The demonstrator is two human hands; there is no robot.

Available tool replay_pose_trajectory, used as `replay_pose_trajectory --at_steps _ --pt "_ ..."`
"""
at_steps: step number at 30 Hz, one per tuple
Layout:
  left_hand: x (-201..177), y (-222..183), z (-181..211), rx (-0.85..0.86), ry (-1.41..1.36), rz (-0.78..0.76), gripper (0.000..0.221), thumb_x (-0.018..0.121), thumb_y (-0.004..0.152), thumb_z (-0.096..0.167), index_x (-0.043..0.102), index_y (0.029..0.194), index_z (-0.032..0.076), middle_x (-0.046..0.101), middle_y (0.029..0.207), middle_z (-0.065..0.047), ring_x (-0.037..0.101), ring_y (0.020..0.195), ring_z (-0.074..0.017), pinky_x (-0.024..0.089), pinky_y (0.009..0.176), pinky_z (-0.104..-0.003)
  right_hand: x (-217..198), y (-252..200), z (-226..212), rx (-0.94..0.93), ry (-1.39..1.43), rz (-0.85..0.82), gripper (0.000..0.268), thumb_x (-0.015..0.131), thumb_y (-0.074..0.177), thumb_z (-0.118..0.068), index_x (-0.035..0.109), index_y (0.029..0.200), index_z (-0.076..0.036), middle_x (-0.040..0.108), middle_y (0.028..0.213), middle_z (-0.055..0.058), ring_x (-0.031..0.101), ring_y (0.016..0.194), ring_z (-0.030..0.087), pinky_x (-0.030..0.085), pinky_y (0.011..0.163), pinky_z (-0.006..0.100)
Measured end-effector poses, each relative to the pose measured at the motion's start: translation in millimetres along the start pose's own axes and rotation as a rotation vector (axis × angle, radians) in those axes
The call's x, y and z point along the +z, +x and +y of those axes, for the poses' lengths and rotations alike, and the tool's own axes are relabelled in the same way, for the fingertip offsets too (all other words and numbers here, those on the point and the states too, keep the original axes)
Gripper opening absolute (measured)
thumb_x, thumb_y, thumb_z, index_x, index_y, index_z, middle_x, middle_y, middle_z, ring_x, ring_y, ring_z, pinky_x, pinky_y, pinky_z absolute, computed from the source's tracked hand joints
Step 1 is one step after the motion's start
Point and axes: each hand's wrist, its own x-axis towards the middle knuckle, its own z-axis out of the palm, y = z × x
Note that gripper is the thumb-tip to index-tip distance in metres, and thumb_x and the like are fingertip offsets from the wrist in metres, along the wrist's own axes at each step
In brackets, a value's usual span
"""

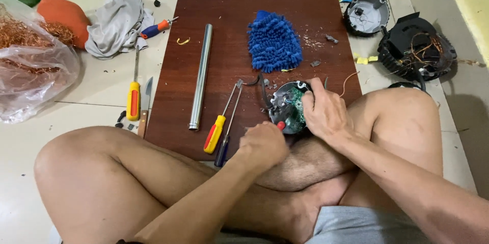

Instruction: Disassembling a circular circuit board assembly using a screwdriver and pliers to remove components and wires.

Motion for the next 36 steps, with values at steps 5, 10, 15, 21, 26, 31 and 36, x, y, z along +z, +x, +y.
replay_pose_trajectory --at_steps 5,10,15,21,26,31,36 --pt "-24.1 -2.3 -10.7 -0.081 -0.944 -0.546 0.028 0.058 0.085 0.015 0.065 0.105 -0.003 0.071 0.066 -0.021 0.073 0.053 -0.0401 0.056 0.044 -0.058 0.2 -0.2 13.5 -0.015 -0.014 -0.017 0.037 0.038 0.101 -0.034 0.056 0.130 -0.021 0.075 0.108 0.025 0.072 0.106 0.050 0.053 0.097 0.065" --pt "-41.2 -13.4 -28.0 -0.130 -1.453 -0.943 0.022 0.063 0.096 0.019 0.071 0.091 -0.001 0.075 0.082 -0.021 0.080 0.081 -0.0326 0.066 0.081 -0.049 -9.7 -4.4 1.6 -0.007 -0.005 -0.019 0.035 0.037 0.102 -0.033 0.055 0.128 -0.019 0.073 0.110 0.026 0.070 0.105 0.052 0.054 0.096 0.066" --pt "-57.3 -40.2 -18.3 -0.136 -1.322 -0.732 0.023 0.059 0.101 0.016 0.064 0.108 -0.005 0.074 0.089 -0.017 0.078 0.081 -0.0344 0.065 0.077 -0.061 -7.2 0.4 -0.2 0.086 0.011 -0.092 0.042 0.033 0.100 -0.034 0.054 0.136 -0.027 0.074 0.111 0.027 0.070 0.109 0.053 0.053 0.098 0.066" --pt "-34.6 -11.5 -49.6 0.124 -0.605 -0.370 0.028 0.067 0.083 0.024 0.075 0.093 -0.001 0.075 0.076 -0.023 0.074 0.056 -0.0344 0.059 0.049 -0.050 4.4 14.6 11.5 -0.075 0.015 0.149 0.041 0.050 0.102 -0.023 0.061 0.139 -0.010 0.062 0.117 0.035 0.064 0.113 0.058 0.055 0.091 0.067" --pt "-56.5 -32.8 -64.3 0.127 -0.696 -0.402 0.026 0.065 0.085 0.017 0.071 0.104 0.002 0.077 0.086 -0.018 0.079 0.070 -0.0277 0.065 0.066 -0.042 1.8 3.9 23.3 -0.541 -0.173 0.279 0.032 0.069 0.097 -0.034 0.072 0.124 -0.017 0.061 0.111 0.010 0.061 0.114 0.035 0.050 0.094 0.051" --pt "-58.4 -32.4 -66.0 0.155 -0.687 -0.440 0.021 0.067 0.086 0.015 0.070 0.102 0.002 0.078 0.085 -0.018 0.079 0.070 -0.0273 0.064 0.064 -0.040 5.1 2.8 25.1 -0.781 -0.186 0.266 0.019 0.068 0.102 -0.035 0.075 0.112 -0.021 0.065 0.097 0.004 0.062 0.100 0.028 0.048 0.083 0.043" --pt "-67.9 -43.1 -59.2 0.162 -0.750 -0.480 0.026 0.064 0.091 0.011 0.070 0.111 -0.003 0.078 0.090 -0.021 0.080 0.076 -0.0285 0.065 0.063 -0.040 5.7 3.5 28.2 -0.759 -0.177 0.249 0.017 0.068 0.103 -0.034 0.072 0.110 -0.019 0.068 0.094 0.002 0.065 0.096 0.027 0.049 0.076 0.042"
